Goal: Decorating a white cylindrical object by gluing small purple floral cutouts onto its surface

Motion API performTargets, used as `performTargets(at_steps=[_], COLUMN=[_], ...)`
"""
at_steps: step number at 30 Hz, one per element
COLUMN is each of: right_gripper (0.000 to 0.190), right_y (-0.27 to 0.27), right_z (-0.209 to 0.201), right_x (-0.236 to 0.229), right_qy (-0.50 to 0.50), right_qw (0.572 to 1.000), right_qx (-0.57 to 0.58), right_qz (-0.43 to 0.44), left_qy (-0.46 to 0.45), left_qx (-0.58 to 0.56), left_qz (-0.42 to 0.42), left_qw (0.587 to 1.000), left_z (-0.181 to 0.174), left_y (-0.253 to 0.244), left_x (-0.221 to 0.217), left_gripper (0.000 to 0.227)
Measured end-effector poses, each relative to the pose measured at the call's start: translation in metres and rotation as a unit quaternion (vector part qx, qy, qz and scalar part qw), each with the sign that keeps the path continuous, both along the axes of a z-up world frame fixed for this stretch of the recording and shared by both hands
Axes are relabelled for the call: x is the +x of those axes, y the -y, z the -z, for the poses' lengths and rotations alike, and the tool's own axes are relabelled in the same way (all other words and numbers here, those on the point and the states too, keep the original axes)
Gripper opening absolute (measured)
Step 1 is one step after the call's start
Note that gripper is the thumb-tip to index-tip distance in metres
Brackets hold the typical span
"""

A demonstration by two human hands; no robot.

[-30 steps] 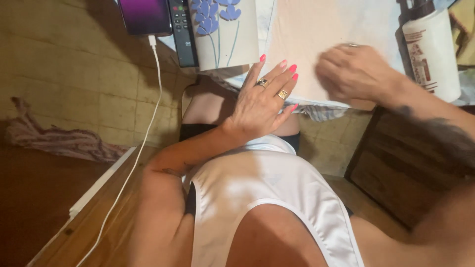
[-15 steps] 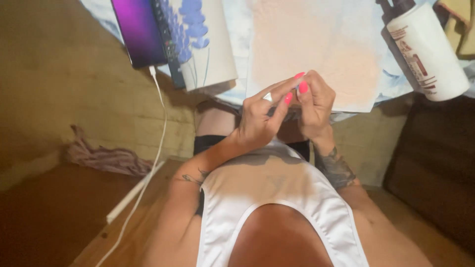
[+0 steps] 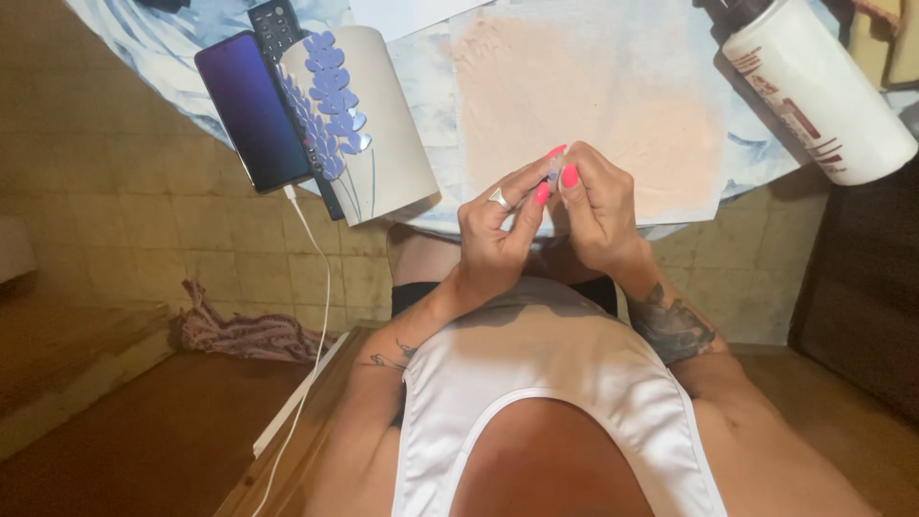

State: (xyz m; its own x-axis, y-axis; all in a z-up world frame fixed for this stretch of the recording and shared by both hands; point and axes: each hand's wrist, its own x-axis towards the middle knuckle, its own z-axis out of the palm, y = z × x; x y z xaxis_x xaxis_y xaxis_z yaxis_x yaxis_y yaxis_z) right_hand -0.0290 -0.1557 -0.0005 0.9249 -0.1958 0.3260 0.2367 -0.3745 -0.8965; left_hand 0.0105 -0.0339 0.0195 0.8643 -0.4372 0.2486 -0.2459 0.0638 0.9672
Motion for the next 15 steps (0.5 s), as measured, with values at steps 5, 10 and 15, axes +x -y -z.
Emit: performTargets(at_steps=[5,10,15], right_gripper=[0.031,0.030,0.027], right_y=[-0.001,-0.002,0.013], right_z=[-0.010,-0.004,0.001], right_x=[0.003,0.001,0.011], right_qy=[-0.002,-0.006,-0.003], right_qw=[1.000,1.000,0.991], right_qx=[0.003,0.000,-0.129], right_qz=[-0.001,0.006,-0.028], left_qy=[-0.007,0.024,0.158], left_qx=[-0.002,0.004,0.056], left_qz=[0.000,-0.009,-0.051], left_qw=[1.000,1.000,0.985], left_z=[0.002,0.005,0.002], left_y=[0.002,0.001,-0.008], left_x=[0.000,0.000,-0.002], left_gripper=[0.020,0.022,0.028])
